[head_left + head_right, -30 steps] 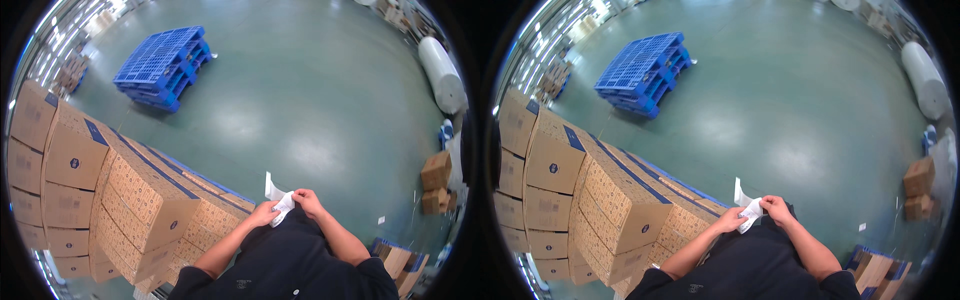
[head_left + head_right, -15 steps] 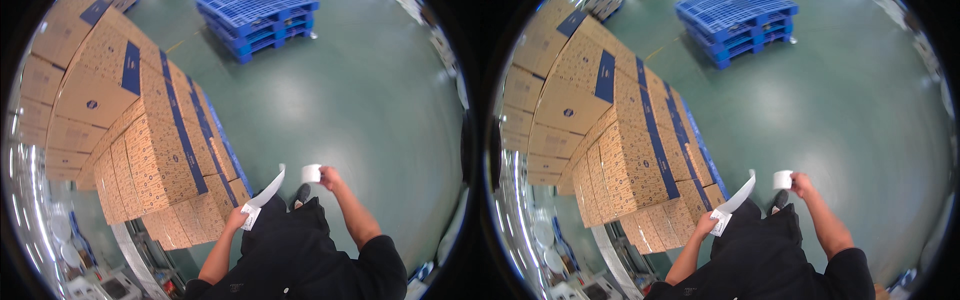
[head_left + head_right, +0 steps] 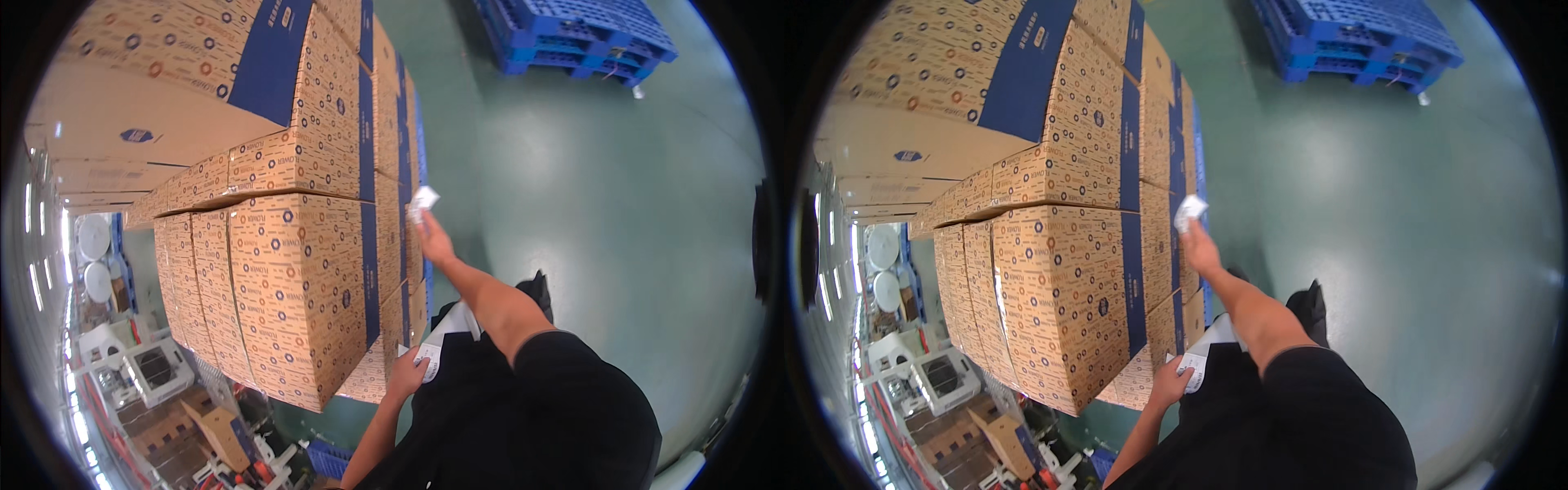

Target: The person uses a manual pallet jack to move a pallet of shrink-wrapped boxes. They then manually lift and stack individual boxes onto a metal table and a blue plastic pallet. The person also handles a roll of plastic wrap and a blue pallet.

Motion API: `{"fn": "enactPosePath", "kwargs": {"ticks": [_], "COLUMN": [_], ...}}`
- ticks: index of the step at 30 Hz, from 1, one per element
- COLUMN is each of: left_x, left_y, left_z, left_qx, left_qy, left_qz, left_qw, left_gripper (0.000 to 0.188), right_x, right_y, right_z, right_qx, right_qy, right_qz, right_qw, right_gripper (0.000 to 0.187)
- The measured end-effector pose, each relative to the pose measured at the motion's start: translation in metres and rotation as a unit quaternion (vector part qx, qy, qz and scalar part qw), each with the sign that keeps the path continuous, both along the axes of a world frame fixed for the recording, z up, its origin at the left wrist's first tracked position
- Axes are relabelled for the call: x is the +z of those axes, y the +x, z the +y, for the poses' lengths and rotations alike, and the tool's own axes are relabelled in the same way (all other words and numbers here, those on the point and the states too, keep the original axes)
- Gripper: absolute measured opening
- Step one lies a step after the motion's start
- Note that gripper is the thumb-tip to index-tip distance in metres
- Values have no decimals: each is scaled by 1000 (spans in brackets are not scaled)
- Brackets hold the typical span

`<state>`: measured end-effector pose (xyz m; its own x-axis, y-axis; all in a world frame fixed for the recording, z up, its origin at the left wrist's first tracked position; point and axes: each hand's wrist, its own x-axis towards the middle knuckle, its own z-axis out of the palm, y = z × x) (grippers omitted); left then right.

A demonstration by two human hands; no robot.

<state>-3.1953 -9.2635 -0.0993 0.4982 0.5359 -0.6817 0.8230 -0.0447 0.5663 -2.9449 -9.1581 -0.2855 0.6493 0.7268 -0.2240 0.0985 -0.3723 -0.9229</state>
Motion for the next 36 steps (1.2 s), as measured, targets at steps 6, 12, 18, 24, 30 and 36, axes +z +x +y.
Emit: {"fn": "enactPosePath", "kwargs": {"ticks": [6,12,18,24,30,36], "left_x": [-8,16,29,45,43,52], "left_y": [18,169,348,482,561,659], "left_z": [-1,77,149,219,308,449], "left_qx": [101,41,15,87,47,-14], "left_qy": [-23,23,54,-171,-339,-240], "left_qz": [52,25,-9,-142,-238,-242], "left_qw": [993,999,998,971,909,940], "left_gripper": [32,30,27,20,27,25], "right_x": [39,42,201,213,182,221], "right_y": [-31,135,326,406,502,605], "right_z": [-30,-102,-38,16,99,233], "right_qx": [517,303,179,254,3,16], "right_qy": [-26,-150,19,-9,19,-19], "right_qz": [49,379,-50,275,343,-226], "right_qw": [854,862,982,927,939,974], "right_gripper": [53,47,46,21,10,23]}}
